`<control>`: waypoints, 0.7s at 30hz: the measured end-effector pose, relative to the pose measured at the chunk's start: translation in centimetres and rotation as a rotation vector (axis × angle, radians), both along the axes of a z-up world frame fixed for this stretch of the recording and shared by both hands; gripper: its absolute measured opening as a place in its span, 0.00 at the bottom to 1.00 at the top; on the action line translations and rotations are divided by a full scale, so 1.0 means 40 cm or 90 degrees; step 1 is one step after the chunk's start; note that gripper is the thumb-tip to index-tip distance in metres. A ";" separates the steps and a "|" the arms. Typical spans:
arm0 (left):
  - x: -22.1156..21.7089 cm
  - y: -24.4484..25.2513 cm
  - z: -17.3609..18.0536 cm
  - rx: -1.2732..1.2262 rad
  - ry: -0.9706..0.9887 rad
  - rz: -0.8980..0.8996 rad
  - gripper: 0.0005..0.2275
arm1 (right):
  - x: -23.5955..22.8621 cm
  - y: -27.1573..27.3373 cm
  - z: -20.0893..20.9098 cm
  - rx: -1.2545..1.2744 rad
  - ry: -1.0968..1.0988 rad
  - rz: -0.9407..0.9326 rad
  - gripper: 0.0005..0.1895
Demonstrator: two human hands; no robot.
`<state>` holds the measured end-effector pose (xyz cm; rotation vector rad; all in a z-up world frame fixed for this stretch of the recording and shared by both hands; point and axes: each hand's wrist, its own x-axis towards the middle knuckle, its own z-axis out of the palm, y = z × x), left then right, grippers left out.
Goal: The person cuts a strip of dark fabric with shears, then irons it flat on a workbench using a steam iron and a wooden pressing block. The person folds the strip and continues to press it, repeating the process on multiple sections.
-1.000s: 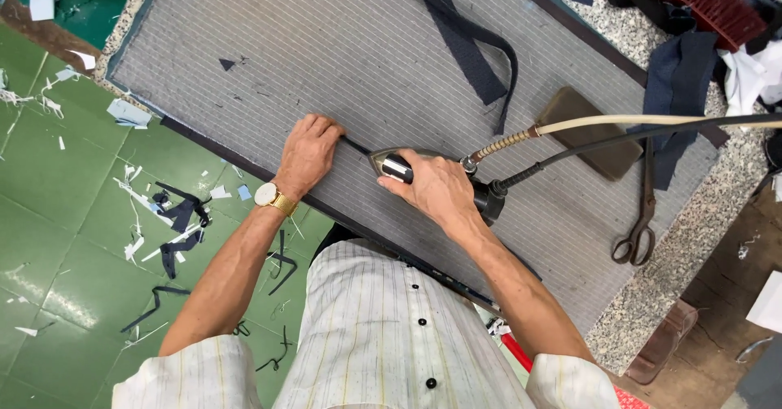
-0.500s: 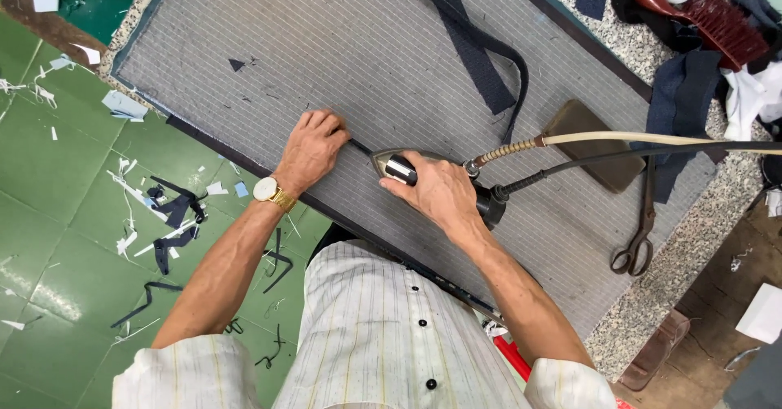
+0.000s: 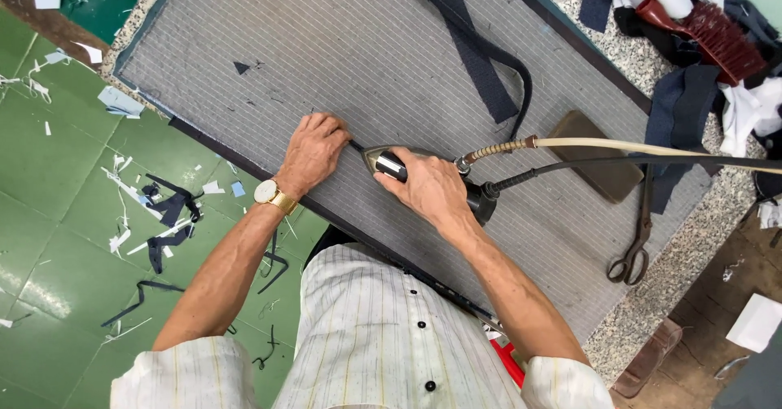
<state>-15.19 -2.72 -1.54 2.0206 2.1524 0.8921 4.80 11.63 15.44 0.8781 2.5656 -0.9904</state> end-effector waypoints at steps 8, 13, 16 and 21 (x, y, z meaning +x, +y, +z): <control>0.002 0.013 -0.025 0.017 0.055 -0.013 0.10 | -0.038 -0.008 0.004 0.022 0.001 -0.001 0.25; 0.001 0.001 0.004 0.029 0.091 -0.027 0.10 | -0.050 -0.012 0.004 0.019 0.005 -0.013 0.25; -0.015 -0.007 0.010 0.037 0.038 -0.007 0.13 | -0.053 -0.007 0.004 0.020 0.001 -0.012 0.26; -0.015 -0.009 0.003 0.022 -0.008 0.033 0.09 | -0.070 -0.001 0.010 0.022 -0.013 0.023 0.25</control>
